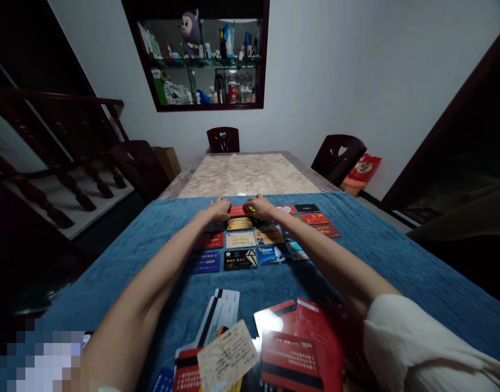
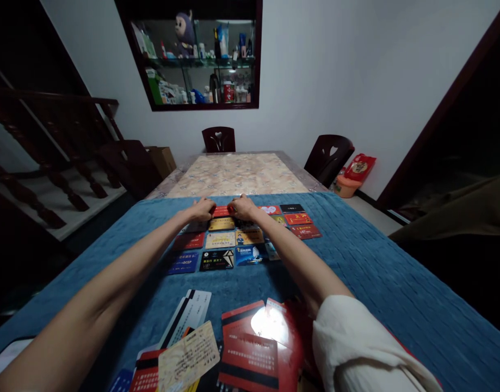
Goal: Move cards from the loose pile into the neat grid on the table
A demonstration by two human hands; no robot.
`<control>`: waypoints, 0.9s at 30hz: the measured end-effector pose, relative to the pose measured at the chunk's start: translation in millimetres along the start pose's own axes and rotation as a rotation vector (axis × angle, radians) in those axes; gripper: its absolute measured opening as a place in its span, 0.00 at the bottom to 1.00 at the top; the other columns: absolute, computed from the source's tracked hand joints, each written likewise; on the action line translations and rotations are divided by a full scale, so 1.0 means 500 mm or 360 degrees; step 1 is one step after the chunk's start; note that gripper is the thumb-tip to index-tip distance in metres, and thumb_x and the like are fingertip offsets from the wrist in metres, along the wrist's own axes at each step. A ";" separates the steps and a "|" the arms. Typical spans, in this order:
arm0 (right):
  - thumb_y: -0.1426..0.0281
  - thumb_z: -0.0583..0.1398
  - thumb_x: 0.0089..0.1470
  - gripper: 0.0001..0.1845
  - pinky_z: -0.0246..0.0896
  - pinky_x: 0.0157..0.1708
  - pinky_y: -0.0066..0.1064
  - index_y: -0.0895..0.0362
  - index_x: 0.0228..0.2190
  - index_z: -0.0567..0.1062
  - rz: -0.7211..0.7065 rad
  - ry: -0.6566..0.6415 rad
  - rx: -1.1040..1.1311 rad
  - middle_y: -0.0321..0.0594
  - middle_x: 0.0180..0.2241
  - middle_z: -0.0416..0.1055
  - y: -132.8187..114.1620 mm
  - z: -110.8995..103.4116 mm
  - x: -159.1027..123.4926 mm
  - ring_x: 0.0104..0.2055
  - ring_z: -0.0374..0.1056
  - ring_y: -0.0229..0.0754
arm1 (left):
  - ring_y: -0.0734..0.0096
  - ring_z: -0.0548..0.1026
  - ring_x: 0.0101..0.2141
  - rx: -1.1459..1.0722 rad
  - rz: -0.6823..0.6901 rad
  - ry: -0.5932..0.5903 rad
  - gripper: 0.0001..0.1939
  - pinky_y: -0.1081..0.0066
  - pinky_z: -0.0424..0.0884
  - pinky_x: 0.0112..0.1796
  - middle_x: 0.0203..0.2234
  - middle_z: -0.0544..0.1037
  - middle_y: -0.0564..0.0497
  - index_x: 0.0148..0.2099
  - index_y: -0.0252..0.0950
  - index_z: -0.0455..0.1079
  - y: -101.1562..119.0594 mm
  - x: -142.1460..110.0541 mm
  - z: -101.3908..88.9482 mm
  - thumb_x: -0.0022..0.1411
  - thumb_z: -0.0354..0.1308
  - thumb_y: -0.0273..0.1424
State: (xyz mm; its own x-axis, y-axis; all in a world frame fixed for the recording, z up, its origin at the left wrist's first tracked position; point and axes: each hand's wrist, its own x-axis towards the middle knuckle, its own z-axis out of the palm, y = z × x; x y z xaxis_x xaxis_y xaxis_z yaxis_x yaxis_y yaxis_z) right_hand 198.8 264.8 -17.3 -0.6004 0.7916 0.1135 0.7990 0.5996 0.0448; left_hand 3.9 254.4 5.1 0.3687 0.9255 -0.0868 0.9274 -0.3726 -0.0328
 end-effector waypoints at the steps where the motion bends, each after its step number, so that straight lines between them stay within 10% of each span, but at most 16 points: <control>1: 0.66 0.58 0.58 0.15 0.51 0.49 0.34 0.53 0.46 0.77 0.0008 -0.0006 0.0001 0.45 0.50 0.74 0.000 0.002 0.000 0.50 0.66 0.48 | 0.51 0.63 0.55 -0.0006 0.0004 -0.0010 0.11 0.51 0.64 0.54 0.47 0.74 0.43 0.39 0.36 0.71 -0.001 0.001 0.001 0.52 0.56 0.25; 27: 0.68 0.57 0.57 0.16 0.54 0.47 0.34 0.58 0.45 0.78 -0.0023 -0.0160 -0.0031 0.47 0.41 0.79 -0.001 -0.016 0.002 0.47 0.67 0.50 | 0.50 0.63 0.54 -0.0044 0.0100 0.0005 0.13 0.53 0.64 0.51 0.41 0.76 0.45 0.39 0.37 0.71 -0.005 0.011 0.008 0.49 0.56 0.24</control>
State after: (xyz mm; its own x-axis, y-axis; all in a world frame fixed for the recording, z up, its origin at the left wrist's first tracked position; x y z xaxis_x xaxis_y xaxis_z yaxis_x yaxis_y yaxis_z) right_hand 197.7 264.4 -9.0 -0.6111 0.7915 0.0123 0.7903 0.6092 0.0651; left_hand 3.4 260.2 0.7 0.4265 0.9005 -0.0844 0.9038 -0.4280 0.0003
